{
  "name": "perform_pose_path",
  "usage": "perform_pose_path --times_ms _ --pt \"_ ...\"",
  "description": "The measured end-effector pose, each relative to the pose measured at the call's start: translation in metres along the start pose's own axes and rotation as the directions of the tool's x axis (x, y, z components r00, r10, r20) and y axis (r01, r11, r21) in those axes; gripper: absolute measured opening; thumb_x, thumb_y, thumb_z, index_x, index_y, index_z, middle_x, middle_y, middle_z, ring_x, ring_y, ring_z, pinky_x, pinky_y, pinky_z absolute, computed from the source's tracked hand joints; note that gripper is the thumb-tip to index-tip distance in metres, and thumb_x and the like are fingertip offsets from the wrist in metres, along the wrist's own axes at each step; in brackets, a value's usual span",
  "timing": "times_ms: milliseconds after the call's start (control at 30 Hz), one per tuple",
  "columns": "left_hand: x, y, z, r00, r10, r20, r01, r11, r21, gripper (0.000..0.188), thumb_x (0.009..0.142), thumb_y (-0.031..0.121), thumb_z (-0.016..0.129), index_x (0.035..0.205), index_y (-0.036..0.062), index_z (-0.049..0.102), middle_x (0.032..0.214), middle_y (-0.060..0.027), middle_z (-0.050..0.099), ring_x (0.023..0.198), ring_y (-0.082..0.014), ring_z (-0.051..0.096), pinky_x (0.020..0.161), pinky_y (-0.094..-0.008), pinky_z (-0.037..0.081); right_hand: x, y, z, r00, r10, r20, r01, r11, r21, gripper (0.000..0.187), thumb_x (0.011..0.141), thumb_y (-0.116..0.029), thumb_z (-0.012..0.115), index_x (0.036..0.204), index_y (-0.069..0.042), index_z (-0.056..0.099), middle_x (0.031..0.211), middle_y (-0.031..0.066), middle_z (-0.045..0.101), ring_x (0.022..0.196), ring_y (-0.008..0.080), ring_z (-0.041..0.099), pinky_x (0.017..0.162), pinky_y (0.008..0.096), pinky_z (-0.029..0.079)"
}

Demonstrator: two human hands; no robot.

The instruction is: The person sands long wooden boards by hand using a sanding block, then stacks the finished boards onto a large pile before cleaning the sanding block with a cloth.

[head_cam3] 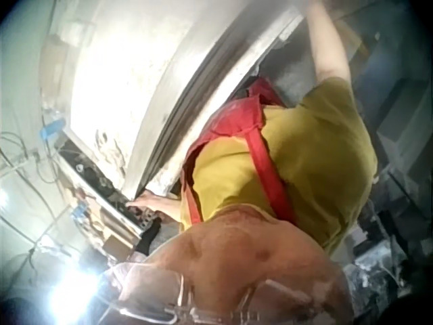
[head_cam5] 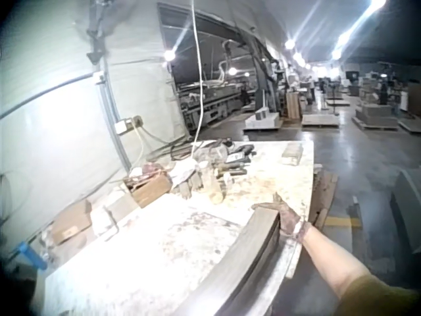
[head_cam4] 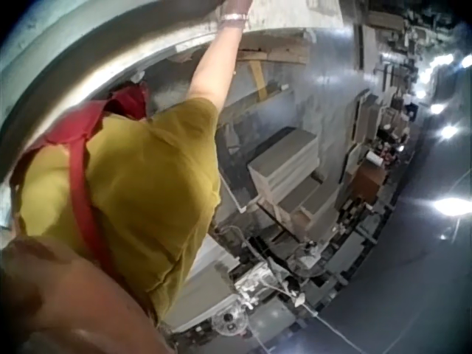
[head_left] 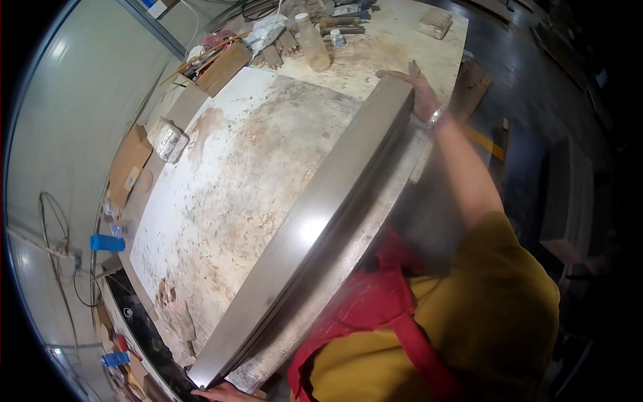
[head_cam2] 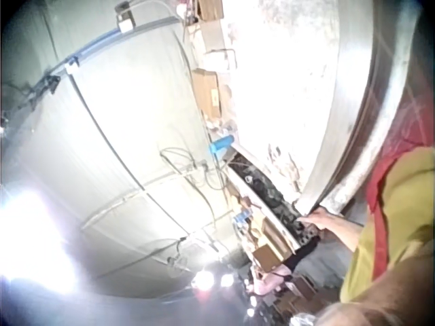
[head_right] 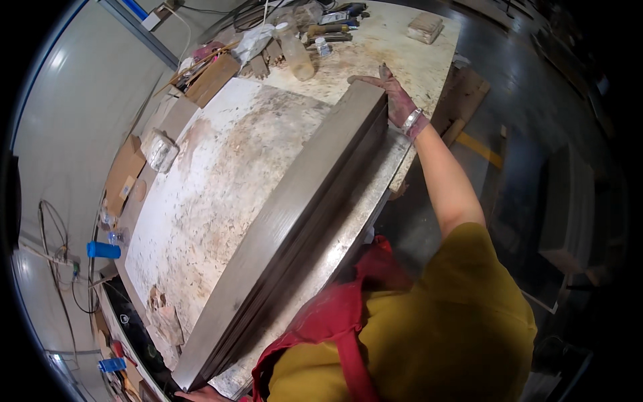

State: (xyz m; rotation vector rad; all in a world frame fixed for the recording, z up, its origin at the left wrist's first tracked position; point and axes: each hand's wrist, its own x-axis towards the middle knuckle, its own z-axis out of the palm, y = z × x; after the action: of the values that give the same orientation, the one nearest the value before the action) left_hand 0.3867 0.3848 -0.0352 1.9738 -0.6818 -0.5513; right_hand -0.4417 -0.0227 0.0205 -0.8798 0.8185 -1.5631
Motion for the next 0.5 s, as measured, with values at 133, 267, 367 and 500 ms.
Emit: perform_pose_path --times_ms 133,267,367,500 --pt "0.01 -0.007 0.003 0.994 0.065 -0.092 -0.079 0.983 -0.165 0.085 0.079 0.073 0.036 0.145 0.0202 0.026 0.146 -0.0062 0.033 0.135 -0.029 0.024 0.113 -0.0454 0.015 0.012 0.015 -0.042 0.999 -0.023 0.029 0.025 0.998 -0.062 0.037 0.09 -0.023 0.046 0.107 0.004 0.065 0.099 0.0054 0.064 0.097 0.0127 0.057 0.092 0.0226 0.039" --pt "-0.003 -0.001 0.005 0.994 0.063 -0.092 -0.103 0.837 -0.537 0.083 0.083 0.072 0.035 0.144 0.0171 0.027 0.145 -0.0077 0.035 0.134 -0.0292 0.026 0.113 -0.0454 0.017 0.012 0.019 -0.039 0.995 -0.098 0.02 0.1 0.982 -0.163 0.049 0.092 -0.033 0.037 0.114 0.005 0.06 0.106 0.012 0.064 0.1 0.0192 0.058 0.095 0.0296 0.041" --pt "-0.049 0.112 0.063 0.97 -0.206 -0.126 0.015 0.57 -0.821 0.077 0.094 0.061 0.018 0.139 0.001 0.035 0.14 -0.0152 0.042 0.13 -0.0307 0.038 0.112 -0.0464 0.025 0.027 0.025 -0.057 0.998 -0.057 -0.004 0.055 0.972 -0.23 0.045 0.086 -0.021 0.048 0.125 0.0 0.053 0.124 0.0093 0.057 0.116 0.0207 0.05 0.105 0.0321 0.033" --pt "-0.028 0.106 0.034 0.983 -0.165 -0.075 0.057 0.676 -0.734 0.067 0.096 0.051 0.018 0.134 0.0026 0.045 0.135 -0.0119 0.049 0.126 -0.0282 0.043 0.107 -0.0457 0.03 0.021 -0.003 -0.077 0.928 0.101 0.358 -0.119 0.993 0.027 0.065 0.095 -0.049 0.029 0.143 -0.005 0.033 0.143 0.0127 0.04 0.133 0.023 0.035 0.113 0.0364 0.02"
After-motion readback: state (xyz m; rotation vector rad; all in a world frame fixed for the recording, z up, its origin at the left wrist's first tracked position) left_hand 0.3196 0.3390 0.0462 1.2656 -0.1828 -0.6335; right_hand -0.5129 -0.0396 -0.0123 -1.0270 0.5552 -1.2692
